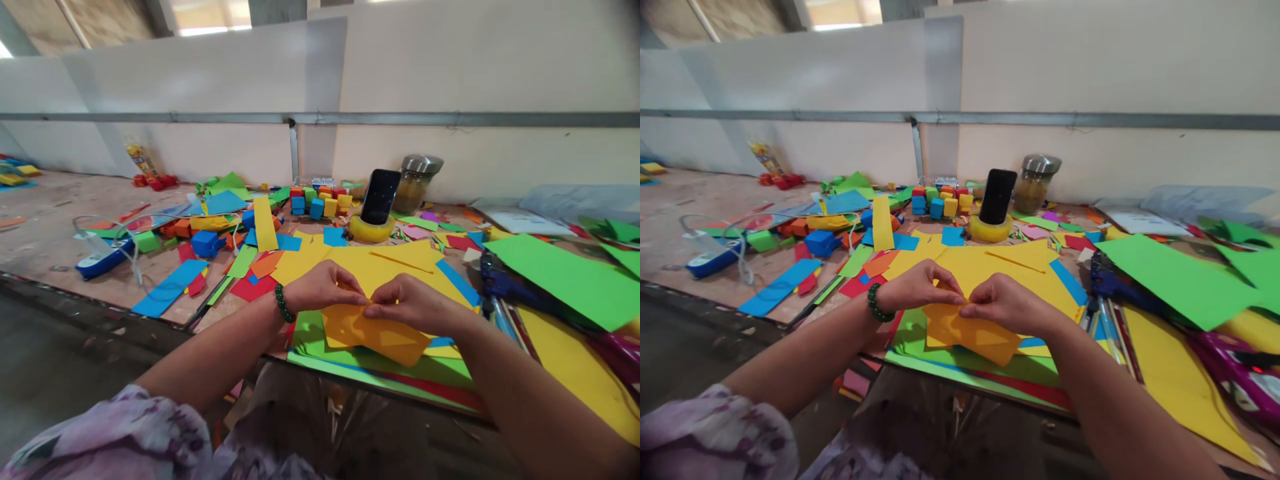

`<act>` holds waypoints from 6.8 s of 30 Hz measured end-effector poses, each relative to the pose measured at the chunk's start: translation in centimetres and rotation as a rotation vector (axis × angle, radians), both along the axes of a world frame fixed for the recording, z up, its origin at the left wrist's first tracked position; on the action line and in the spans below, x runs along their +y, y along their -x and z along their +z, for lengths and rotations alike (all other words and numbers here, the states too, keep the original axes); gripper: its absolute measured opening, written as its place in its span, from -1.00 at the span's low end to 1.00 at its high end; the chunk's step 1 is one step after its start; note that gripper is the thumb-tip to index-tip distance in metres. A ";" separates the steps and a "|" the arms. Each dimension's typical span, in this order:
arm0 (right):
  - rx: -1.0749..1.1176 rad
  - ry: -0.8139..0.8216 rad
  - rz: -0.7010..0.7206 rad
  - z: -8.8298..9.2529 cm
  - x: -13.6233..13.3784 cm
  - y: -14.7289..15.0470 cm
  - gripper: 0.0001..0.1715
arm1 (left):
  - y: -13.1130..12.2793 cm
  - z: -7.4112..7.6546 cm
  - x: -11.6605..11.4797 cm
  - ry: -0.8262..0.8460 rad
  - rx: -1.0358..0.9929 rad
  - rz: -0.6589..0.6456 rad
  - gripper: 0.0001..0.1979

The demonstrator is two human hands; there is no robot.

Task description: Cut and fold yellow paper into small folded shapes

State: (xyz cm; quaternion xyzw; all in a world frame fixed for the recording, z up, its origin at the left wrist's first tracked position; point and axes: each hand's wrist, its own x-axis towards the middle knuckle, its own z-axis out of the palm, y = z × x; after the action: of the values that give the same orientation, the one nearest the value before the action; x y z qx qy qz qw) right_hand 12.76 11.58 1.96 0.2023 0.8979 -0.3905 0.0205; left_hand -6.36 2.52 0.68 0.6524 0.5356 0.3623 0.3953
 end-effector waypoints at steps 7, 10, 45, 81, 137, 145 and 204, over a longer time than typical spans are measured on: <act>0.020 0.019 0.008 0.0 -0.1 0.1 -0.40 | -0.1 -0.1 -0.1 -0.010 -0.101 0.056 -0.73; 0.019 0.029 -0.007 0.3 -0.2 0.0 -0.38 | 0.0 -0.1 -0.3 0.021 -0.126 0.084 -0.70; 0.025 -0.086 -0.066 -0.5 -0.6 0.7 -0.46 | -0.6 0.6 -0.3 -0.170 0.384 0.002 -0.93; 0.591 0.028 -0.610 1.1 0.6 -0.6 -0.47 | 1.4 0.7 -1.0 -0.039 -0.343 0.274 -0.69; 0.636 -0.622 -0.773 -1.3 2.3 0.3 -0.54 | 1.6 -1.3 1.3 0.131 -0.612 0.418 -0.44; 0.588 -0.576 -0.777 -0.8 2.1 0.1 -0.55 | 1.8 -1.2 1.3 0.066 -0.499 0.400 -0.41; 0.830 -0.015 -0.657 0.6 0.0 -0.8 -0.51 | 2.2 0.9 -1.0 -0.064 -0.616 0.487 -0.64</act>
State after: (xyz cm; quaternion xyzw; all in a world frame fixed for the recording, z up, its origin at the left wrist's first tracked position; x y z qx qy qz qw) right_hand 13.53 11.56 2.60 0.3014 0.7225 -0.4172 -0.4616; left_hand -8.58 1.51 1.59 0.3789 0.5193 0.6407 0.4198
